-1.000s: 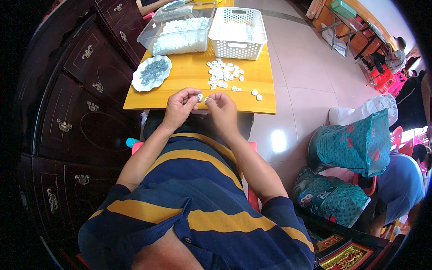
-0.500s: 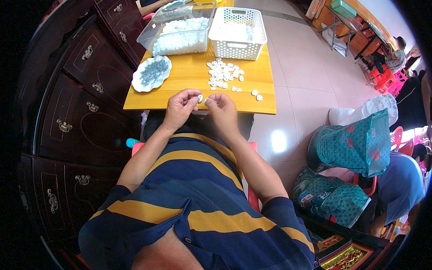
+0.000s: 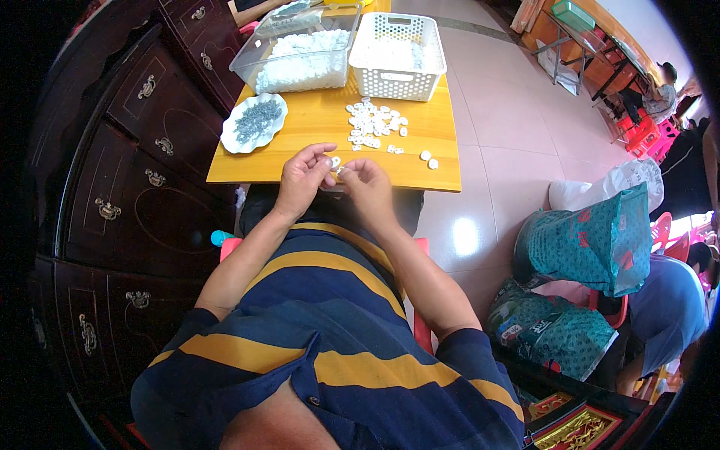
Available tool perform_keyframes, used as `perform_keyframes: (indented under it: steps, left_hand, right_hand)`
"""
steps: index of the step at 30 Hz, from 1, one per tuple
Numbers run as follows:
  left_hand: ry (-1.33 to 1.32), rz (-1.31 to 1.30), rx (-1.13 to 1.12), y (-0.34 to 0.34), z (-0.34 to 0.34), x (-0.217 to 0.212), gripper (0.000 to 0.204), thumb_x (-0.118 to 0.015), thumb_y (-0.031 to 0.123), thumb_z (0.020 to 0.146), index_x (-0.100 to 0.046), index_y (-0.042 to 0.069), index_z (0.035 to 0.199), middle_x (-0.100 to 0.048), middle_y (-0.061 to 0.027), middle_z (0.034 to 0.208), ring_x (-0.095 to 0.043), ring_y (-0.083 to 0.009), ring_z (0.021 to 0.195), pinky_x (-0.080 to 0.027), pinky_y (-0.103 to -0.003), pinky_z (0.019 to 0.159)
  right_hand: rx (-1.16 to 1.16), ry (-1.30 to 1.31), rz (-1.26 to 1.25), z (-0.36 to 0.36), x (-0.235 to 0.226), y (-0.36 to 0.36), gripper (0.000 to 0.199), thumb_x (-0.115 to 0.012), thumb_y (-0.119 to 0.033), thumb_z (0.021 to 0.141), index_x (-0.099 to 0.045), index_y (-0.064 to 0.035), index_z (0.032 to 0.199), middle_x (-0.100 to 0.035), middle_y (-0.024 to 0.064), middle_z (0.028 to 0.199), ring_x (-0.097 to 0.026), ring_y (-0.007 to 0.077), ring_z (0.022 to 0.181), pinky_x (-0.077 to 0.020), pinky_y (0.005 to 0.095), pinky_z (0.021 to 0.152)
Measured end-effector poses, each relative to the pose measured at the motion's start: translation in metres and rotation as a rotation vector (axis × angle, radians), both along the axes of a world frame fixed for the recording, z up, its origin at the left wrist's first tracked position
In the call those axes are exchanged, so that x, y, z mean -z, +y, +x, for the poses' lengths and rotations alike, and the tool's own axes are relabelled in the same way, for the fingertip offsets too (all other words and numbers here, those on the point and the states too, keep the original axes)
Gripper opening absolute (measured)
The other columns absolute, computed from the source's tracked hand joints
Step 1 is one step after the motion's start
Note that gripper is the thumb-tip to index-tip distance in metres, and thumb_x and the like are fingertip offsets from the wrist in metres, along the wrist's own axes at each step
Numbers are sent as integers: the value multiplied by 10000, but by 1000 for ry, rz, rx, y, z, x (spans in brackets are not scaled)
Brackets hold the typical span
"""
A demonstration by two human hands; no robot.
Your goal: Assembling small white plastic components by hand at a workstation.
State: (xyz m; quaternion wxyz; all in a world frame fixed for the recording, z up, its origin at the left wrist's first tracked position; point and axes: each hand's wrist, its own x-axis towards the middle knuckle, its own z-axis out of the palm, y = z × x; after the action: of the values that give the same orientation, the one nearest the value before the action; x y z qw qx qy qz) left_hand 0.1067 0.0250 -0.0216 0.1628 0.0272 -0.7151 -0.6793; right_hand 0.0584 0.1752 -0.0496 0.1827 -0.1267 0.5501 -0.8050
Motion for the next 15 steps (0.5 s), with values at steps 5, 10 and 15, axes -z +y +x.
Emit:
perform_keyframes:
  steps: [5, 10, 15]
  left_hand:
    - [-42, 230, 5, -4, -1, 4, 286, -558, 87, 997, -655, 7, 1255, -663, -9, 836, -602, -45, 660, -547, -207, 621]
    - [-137, 391, 4, -17, -3, 10, 287, -542, 121, 1014, -628, -2, 1259, -640, -17, 882, -614, -66, 675, -535, -222, 618]
    - [-124, 387, -114, -41, -4, 9, 242, -533, 120, 1008, -669, 12, 1178, -636, -8, 856, -619, -74, 674, -530, -229, 606]
  right_hand:
    - [-98, -188, -38, 1, 1, -1, 108, -676, -135, 944, -628, -71, 1016, -662, -7, 863, -612, 62, 712, -476, 201, 633]
    - [-91, -358, -167, -9, -2, 1, 107, -668, -143, 941, -612, -99, 1022, -667, -12, 871, -646, 78, 749, -515, 213, 668]
    - [-22, -378, -197, -18, -1, 10, 110, -687, -169, 936, -613, -127, 1006, -662, -27, 881, -634, 76, 751, -521, 222, 689]
